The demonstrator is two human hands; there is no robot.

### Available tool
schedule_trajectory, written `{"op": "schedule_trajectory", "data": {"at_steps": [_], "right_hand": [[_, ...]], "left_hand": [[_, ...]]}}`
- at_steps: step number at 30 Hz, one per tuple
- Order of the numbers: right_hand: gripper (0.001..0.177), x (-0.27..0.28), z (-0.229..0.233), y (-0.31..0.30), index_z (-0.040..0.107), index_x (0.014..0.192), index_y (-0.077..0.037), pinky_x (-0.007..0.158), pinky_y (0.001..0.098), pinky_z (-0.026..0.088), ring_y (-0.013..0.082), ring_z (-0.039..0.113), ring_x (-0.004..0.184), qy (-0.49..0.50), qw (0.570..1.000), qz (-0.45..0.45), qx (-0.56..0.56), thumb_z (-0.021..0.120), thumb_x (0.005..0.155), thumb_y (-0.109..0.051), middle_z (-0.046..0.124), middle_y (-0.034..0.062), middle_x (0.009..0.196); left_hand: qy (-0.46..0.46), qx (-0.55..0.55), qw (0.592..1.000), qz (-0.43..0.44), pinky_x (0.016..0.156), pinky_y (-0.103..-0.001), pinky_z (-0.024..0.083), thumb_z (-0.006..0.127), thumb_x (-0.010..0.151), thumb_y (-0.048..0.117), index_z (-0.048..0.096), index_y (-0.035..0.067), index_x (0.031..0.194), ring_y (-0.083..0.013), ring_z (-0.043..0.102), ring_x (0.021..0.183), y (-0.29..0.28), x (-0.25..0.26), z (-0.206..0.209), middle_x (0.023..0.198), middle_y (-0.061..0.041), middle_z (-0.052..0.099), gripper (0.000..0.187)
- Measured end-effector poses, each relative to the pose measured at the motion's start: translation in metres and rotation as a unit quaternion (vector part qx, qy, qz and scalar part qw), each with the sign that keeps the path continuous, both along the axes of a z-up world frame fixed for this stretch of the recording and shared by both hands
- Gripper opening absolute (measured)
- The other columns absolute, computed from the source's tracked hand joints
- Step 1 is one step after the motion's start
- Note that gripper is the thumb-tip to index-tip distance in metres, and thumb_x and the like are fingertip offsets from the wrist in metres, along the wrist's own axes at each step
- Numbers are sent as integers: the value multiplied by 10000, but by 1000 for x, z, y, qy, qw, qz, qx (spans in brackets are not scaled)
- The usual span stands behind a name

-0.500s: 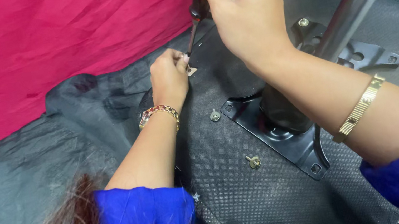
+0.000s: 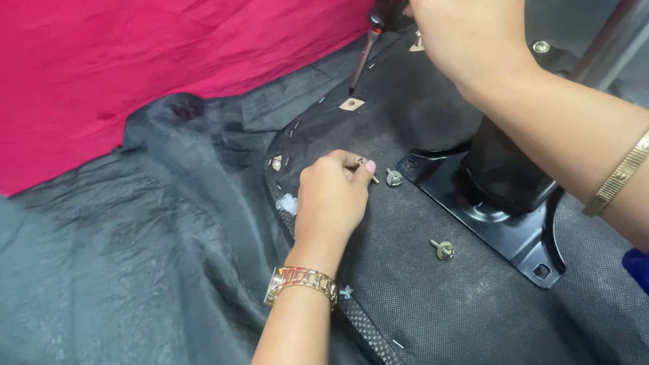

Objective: The person uses a screwdriver to unscrew screws from the underside of an office chair seat, removing the seat mounting plate hardware one screw at a time and setting the loose screws on the seat. The clip ends while the person is still unscrewing the remaining screws.

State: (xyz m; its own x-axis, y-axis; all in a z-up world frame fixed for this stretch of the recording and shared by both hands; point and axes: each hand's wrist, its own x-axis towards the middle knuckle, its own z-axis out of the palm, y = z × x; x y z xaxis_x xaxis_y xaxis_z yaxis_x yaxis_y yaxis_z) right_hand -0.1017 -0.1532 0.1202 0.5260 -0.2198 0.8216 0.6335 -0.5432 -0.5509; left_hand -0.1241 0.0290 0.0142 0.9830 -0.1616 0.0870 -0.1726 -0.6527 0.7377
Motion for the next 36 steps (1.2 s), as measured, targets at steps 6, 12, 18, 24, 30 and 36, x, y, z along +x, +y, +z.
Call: {"op": "schedule_trajectory", "data": {"at_steps": [6, 12, 18, 24, 30, 36], "right_hand": [[349, -7, 5, 5, 522, 1221, 52, 620, 275, 576, 174, 725, 787, 17, 995, 44, -89, 790, 1043, -82, 718, 137, 1041], [442, -20, 13, 27, 510, 1322, 78, 731, 332, 602, 305, 714, 936, -90, 948, 59, -300, 772, 968, 32, 678, 228, 1144], [420, -9, 0, 70, 497, 1291, 18, 691, 329, 599, 268, 746, 942, -21, 973, 102, -206, 808, 1012, -32, 717, 172, 1140], [447, -2, -18, 92, 423, 1293, -9, 699, 318, 596, 225, 779, 901, 44, 981, 117, -150, 765, 1007, -33, 728, 137, 1159], [493, 7, -24, 99, 422, 1336, 2, 729, 342, 600, 242, 779, 941, 23, 981, 64, -183, 800, 1020, -26, 734, 153, 1184], [501, 2, -11, 106, 438, 1322, 6, 677, 301, 605, 220, 732, 906, -15, 977, 60, -202, 815, 994, -30, 654, 165, 1152]], "left_hand": [[29, -75, 997, -16, 694, -346, 575, 753, 852, 183, 714, 58, 1158, -213, 743, 694, 24, -22, 15, 797, -128, 753, 333], [-1, -165, 986, 36, 676, -277, 592, 661, 928, 123, 738, 51, 1131, -128, 765, 679, 69, -30, 19, 948, -99, 791, 229], [-133, -134, 981, 49, 898, -336, 570, 584, 912, -9, 668, 44, 1273, -248, 746, 1018, 96, -4, -4, 1193, -152, 733, 375], [-119, -137, 983, -15, 985, -384, 528, 521, 892, -79, 569, 52, 1394, -313, 687, 1159, 95, 24, -14, 1285, -195, 684, 521], [-74, -149, 985, -44, 958, -349, 569, 431, 920, -110, 662, 63, 1306, -277, 742, 1112, 98, 40, -11, 1215, -159, 738, 482], [-68, -187, 978, -66, 961, -325, 586, 408, 897, -137, 661, 30, 1281, -254, 754, 1095, 98, 46, -15, 1224, -143, 745, 489]]}}
